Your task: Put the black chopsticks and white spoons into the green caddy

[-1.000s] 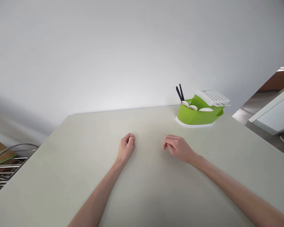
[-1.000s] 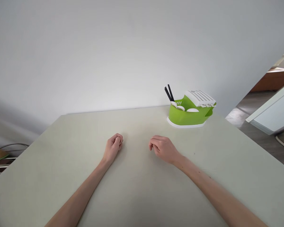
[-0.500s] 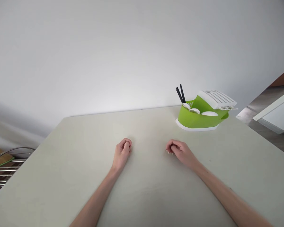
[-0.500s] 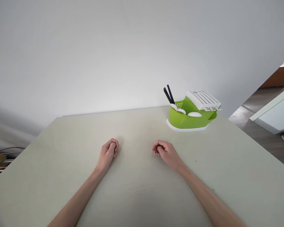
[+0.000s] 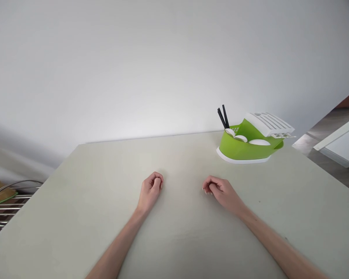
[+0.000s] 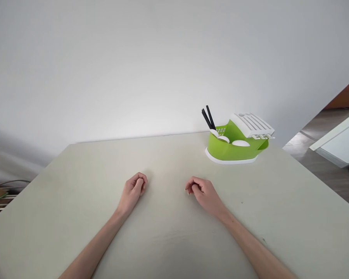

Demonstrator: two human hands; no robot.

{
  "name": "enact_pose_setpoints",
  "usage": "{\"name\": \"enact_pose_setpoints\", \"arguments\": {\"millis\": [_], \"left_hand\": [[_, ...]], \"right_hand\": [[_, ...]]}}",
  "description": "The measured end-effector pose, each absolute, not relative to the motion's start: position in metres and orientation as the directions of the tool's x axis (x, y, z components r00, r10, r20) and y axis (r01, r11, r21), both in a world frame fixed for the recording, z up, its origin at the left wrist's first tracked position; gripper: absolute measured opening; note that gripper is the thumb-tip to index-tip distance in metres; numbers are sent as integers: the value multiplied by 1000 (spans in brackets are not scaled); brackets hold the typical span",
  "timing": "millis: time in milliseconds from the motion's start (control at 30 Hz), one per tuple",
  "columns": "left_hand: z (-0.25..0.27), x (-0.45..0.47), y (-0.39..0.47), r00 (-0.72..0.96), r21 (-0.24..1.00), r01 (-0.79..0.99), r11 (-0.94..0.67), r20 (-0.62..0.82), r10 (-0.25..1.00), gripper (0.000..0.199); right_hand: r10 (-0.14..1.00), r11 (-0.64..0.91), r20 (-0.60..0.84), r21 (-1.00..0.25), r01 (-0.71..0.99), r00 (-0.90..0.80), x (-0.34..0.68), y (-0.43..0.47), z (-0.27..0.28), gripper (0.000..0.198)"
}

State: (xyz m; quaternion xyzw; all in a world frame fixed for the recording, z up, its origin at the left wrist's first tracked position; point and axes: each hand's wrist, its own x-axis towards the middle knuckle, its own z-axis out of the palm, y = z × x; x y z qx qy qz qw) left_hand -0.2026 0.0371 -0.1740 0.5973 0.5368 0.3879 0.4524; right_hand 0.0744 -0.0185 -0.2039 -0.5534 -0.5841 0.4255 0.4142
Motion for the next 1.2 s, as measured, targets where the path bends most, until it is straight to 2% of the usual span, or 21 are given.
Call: {"name": "enact_pose_setpoints", "arguments": {"millis": [433,1200], "left_hand": [[-163,-197,33,146,929,367,-35,-21,989,14],[-162,-197,30,166,917,394,-58,-9,986,15]], "right_hand": [[999,17,7,-958,287,-35,73,-18,-200,23],[999,47,40,-955,294,-28,71,-19,-199,22]]}}
